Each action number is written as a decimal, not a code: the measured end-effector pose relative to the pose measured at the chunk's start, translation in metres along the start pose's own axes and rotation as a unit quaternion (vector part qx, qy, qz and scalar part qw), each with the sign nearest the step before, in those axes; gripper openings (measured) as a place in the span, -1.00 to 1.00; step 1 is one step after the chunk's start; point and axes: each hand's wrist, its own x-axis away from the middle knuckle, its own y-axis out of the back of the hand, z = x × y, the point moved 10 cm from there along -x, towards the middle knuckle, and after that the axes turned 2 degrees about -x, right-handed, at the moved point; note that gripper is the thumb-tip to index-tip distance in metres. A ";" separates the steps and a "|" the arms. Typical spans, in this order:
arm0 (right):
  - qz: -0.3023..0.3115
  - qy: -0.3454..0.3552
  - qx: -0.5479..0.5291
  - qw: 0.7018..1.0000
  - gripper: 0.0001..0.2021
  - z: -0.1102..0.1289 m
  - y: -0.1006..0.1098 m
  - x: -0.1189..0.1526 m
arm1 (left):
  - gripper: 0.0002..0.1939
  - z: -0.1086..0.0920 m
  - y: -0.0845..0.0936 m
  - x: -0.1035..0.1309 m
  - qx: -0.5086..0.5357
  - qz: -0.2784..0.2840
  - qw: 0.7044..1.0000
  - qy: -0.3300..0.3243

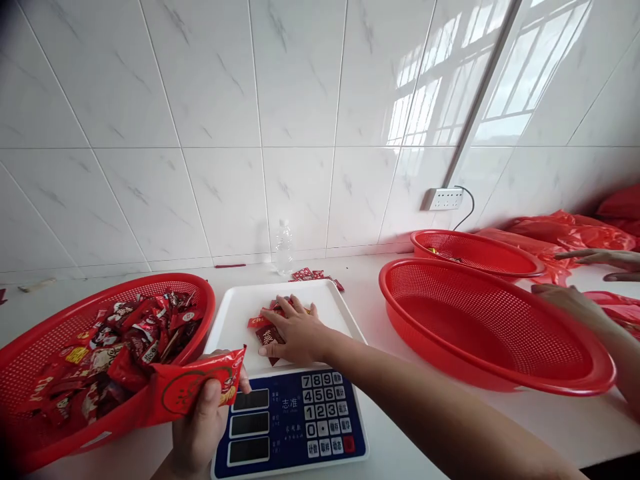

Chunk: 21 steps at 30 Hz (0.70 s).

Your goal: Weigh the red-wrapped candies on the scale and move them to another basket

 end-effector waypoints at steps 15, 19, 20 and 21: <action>-0.182 0.015 0.000 0.983 -0.80 -0.012 0.038 -0.012 | -0.62 0.008 -0.004 0.005 0.003 0.003 1.000 0.004; -0.266 -0.043 -0.012 0.963 -0.78 -0.037 0.075 0.010 | -0.65 0.007 -0.005 0.004 0.011 0.018 1.000 -0.011; -0.286 -0.061 -0.013 0.956 -0.75 -0.047 0.086 0.019 | -0.65 0.006 -0.006 0.004 0.012 0.022 1.000 -0.011; -0.303 -0.078 -0.012 0.950 -0.73 -0.057 0.098 0.029 | -0.65 0.006 -0.006 0.004 0.012 0.023 1.000 -0.010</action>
